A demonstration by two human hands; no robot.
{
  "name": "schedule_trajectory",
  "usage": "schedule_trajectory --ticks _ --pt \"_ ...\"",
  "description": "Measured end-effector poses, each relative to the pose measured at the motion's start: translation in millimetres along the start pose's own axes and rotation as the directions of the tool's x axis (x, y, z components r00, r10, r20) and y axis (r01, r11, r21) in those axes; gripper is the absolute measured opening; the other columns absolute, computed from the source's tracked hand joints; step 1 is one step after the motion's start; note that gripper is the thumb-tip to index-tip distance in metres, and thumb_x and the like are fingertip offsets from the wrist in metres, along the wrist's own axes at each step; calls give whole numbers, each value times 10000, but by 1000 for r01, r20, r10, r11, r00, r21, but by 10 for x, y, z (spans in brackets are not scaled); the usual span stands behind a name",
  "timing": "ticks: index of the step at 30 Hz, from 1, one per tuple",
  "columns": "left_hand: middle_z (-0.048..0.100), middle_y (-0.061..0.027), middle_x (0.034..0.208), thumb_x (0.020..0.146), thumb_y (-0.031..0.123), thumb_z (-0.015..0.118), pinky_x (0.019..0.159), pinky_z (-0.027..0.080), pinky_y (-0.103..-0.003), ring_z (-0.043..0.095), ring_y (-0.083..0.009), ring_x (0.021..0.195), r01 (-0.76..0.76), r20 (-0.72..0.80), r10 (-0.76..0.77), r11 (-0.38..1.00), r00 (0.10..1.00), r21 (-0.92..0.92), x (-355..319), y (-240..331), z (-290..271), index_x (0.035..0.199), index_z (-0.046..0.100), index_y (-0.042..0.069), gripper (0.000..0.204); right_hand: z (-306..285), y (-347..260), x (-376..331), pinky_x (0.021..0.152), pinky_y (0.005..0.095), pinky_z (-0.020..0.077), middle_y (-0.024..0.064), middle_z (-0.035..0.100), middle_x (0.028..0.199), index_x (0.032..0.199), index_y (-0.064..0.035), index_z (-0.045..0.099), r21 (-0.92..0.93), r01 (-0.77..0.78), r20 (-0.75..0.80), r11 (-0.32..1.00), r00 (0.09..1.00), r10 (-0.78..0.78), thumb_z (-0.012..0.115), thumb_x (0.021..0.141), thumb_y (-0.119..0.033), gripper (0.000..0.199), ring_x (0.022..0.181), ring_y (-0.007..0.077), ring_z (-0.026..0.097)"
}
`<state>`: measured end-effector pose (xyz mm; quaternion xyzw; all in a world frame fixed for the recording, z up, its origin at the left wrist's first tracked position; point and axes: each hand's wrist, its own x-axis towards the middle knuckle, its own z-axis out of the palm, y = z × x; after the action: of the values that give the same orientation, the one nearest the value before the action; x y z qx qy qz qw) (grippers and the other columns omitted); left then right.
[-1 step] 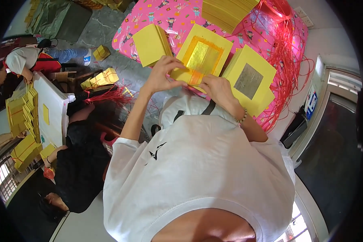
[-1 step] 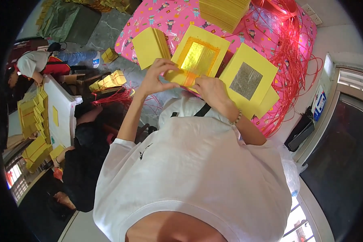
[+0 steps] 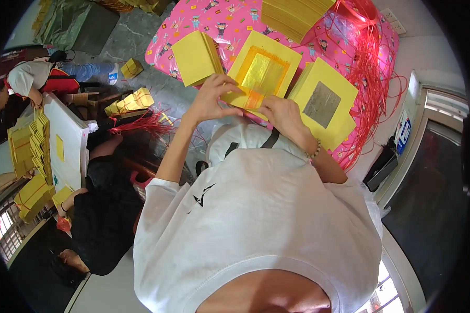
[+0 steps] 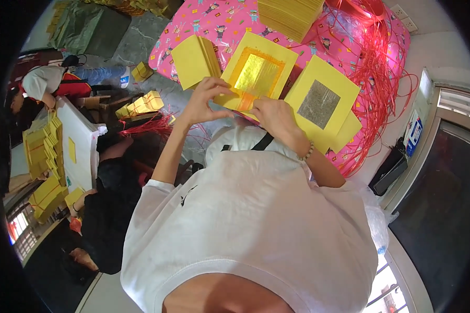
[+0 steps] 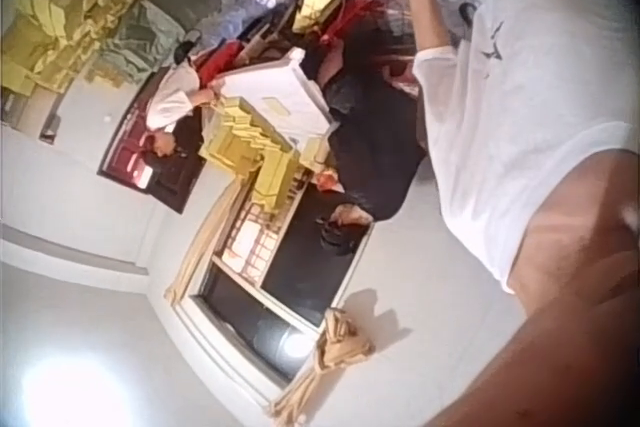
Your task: Counting and stacking sheets of yellow joss paper.
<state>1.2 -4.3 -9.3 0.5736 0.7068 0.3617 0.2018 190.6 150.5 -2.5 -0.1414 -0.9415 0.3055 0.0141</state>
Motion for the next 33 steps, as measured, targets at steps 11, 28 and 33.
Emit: schedule_trajectory --ticks 11,28,33 --pt "590 -58 1088 731 214 710 922 413 -376 474 -263 1085 -21 74 17 999 997 46 -68 -134 111 915 721 123 205 -108 63 62 592 437 459 161 611 688 754 -32 633 143 -86 15 986 996 85 603 831 -248 231 667 345 603" --pt "617 -74 1038 794 233 666 923 404 -377 493 -262 1072 40 -1 -40 999 999 -9 -61 -166 178 854 728 90 166 -99 132 129 554 400 437 162 587 653 766 -13 631 140 -143 75 980 988 134 620 826 -241 236 604 325 582" --pt "615 -73 1037 795 233 667 920 404 -374 490 -260 1073 67 -1 -67 998 998 -12 -65 -159 186 845 725 87 165 -103 157 149 560 393 441 162 588 653 770 -13 632 142 -137 69 980 989 128 620 829 -247 242 607 317 587"
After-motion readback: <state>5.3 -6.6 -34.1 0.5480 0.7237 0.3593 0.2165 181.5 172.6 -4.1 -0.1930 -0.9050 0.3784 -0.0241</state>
